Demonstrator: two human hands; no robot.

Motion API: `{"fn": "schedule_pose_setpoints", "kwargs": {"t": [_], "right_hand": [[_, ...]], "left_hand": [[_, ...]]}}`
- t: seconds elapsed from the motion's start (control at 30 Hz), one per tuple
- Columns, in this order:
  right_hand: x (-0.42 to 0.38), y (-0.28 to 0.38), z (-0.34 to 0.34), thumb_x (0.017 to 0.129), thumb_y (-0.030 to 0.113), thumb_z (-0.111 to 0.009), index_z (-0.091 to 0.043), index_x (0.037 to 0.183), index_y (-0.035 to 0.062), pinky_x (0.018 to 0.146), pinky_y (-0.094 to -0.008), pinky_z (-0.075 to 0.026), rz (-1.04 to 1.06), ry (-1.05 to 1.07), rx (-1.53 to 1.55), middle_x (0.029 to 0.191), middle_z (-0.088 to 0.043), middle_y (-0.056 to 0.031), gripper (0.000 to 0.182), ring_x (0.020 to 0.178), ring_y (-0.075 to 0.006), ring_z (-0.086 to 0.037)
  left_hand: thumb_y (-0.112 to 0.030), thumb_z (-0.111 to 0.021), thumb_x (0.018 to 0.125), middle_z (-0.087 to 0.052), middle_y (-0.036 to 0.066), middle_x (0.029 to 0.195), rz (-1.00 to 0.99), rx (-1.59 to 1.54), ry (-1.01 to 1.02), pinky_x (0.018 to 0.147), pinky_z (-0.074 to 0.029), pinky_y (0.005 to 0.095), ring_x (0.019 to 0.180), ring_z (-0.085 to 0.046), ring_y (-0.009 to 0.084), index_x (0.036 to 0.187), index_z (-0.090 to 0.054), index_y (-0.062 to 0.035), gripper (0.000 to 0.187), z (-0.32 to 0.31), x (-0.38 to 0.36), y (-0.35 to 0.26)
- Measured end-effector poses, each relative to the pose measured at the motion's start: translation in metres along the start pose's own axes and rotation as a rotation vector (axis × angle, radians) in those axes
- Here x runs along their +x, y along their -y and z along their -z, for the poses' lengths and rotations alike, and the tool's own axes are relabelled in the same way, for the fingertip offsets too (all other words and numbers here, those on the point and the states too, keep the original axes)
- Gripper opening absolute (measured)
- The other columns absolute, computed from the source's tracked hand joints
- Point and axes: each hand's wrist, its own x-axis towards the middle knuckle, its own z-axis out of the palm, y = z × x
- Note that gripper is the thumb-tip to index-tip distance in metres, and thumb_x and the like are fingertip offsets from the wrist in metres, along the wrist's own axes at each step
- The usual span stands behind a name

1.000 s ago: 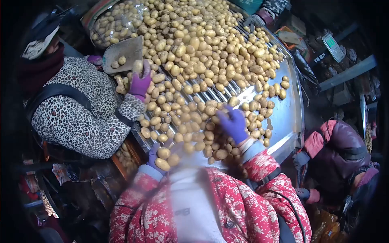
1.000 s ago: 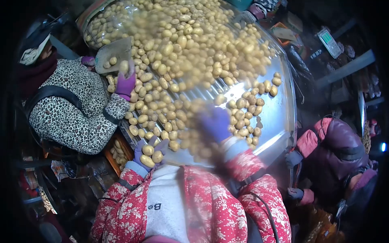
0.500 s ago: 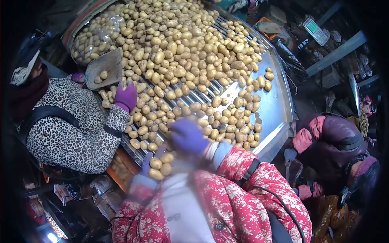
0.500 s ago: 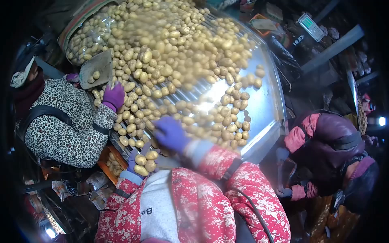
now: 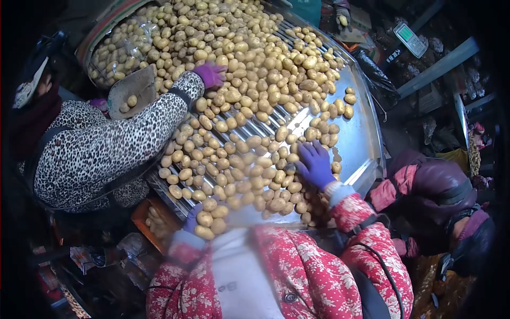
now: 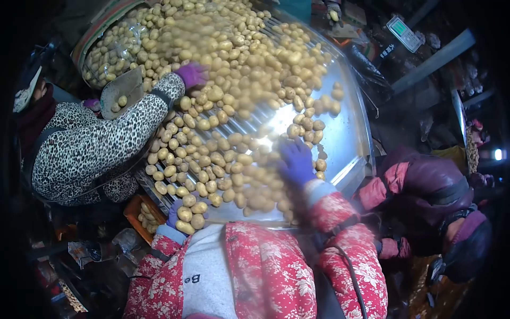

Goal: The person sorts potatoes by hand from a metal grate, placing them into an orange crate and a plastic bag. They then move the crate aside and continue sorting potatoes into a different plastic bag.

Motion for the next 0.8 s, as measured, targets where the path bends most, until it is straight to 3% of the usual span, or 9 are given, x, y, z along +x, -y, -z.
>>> {"fn": "schedule_pose_setpoints", "kwargs": {"t": [0.13,0.17,0.27,0.4,0.5,0.6,0.63,0.73,0.8], "right_hand": [[-0.005,-0.029,0.026,0.087,0.032,-0.071,-0.062,0.132,0.0108,0.094,-0.0479,-0.050,-0.213,0.275,-0.045,0.121,-0.067,-0.0133,0.051,0.109,-0.0343,-0.065],[-0.003,-0.045,0.008,0.086,0.032,-0.072,-0.062,0.133,0.0128,0.090,-0.0450,-0.052,-0.217,0.085,-0.096,0.115,-0.068,-0.0130,0.051,0.097,-0.0324,-0.068],[0.051,-0.024,0.022,0.086,0.033,-0.072,-0.063,0.132,0.0127,0.093,-0.0458,-0.051,-0.491,0.086,0.263,0.118,-0.066,-0.0145,0.051,0.103,-0.0349,-0.066],[0.071,-0.060,-0.040,0.085,0.034,-0.068,-0.061,0.134,0.0091,0.097,-0.0444,-0.050,-0.445,0.219,0.224,0.125,-0.061,-0.0191,0.055,0.113,-0.0361,-0.062],[0.065,-0.079,-0.037,0.087,0.016,-0.063,-0.070,0.093,0.0104,0.077,-0.0429,-0.055,-0.077,-0.165,0.335,0.089,-0.068,-0.0099,0.011,0.088,-0.0280,-0.067],[0.075,-0.103,0.032,0.089,0.021,-0.066,-0.065,0.082,0.0084,0.065,-0.0367,-0.053,-0.827,-0.075,1.770,0.082,-0.064,-0.0095,0.015,0.080,-0.0249,-0.064],[0.073,-0.140,0.025,0.092,0.027,-0.065,-0.065,0.090,0.0072,0.066,-0.0364,-0.055,-0.898,-0.182,1.739,0.085,-0.065,-0.0090,0.020,0.080,-0.0242,-0.065],[0.077,-0.224,0.024,0.096,0.045,-0.064,-0.064,0.107,0.0053,0.067,-0.0341,-0.057,-1.013,-0.366,1.504,0.092,-0.067,-0.0083,0.041,0.081,-0.0209,-0.068],[0.096,-0.263,0.017,0.091,0.053,-0.068,-0.065,0.113,0.0019,0.078,-0.0376,-0.057,-0.946,-0.179,0.721,0.105,-0.070,-0.0143,0.056,0.095,-0.0264,-0.070]], "left_hand": [[-0.032,-0.041,0.101,-0.062,0.014,0.123,0.012,0.078,-0.019,0.081,-0.055,0.0339,0.096,-0.062,0.0232,0.141,-0.050,-0.0054,0.049,0.014,0.001,-0.005],[-0.034,-0.038,0.102,-0.063,0.015,0.125,0.021,0.087,-0.023,0.081,-0.056,0.0341,0.097,-0.063,0.0241,0.143,-0.049,-0.0042,0.051,0.017,0.002,-0.008],[-0.037,-0.033,0.104,-0.061,0.019,0.131,0.051,0.097,-0.009,0.085,-0.056,0.0363,0.100,-0.064,0.0258,0.145,-0.047,-0.0025,0.056,0.033,0.004,-0.015],[-0.039,-0.033,0.104,-0.061,0.019,0.133,0.052,0.155,-0.061,0.083,-0.057,0.0370,0.101,-0.064,0.0267,0.146,-0.046,-0.0053,0.056,0.041,0.001,-0.013],[-0.036,-0.038,0.103,-0.061,0.016,0.128,0.126,-0.001,-0.015,0.075,-0.059,0.0366,0.099,-0.063,0.0263,0.146,-0.046,-0.0088,0.051,-0.001,-0.008,-0.012],[-0.032,-0.043,0.101,-0.060,0.013,0.123,0.172,-0.125,0.042,0.069,-0.059,0.0359,0.095,-0.062,0.0258,0.144,-0.045,-0.0104,0.047,-0.019,-0.003,-0.006],[-0.031,-0.044,0.101,-0.059,0.012,0.122,0.057,0.073,-0.194,0.066,-0.058,0.0353,0.094,-0.061,0.0257,0.143,-0.045,-0.0106,0.047,-0.002,-0.007,0.000],[-0.031,-0.046,0.100,-0.057,0.011,0.122,0.111,-0.056,-0.130,0.064,-0.057,0.0346,0.096,-0.058,0.0253,0.144,-0.044,-0.0113,0.047,0.012,-0.006,-0.004],[-0.031,-0.045,0.101,-0.057,0.011,0.122,-0.056,0.142,-0.294,0.065,-0.057,0.0344,0.097,-0.058,0.0248,0.144,-0.045,-0.0108,0.048,-0.054,0.005,0.011]]}}
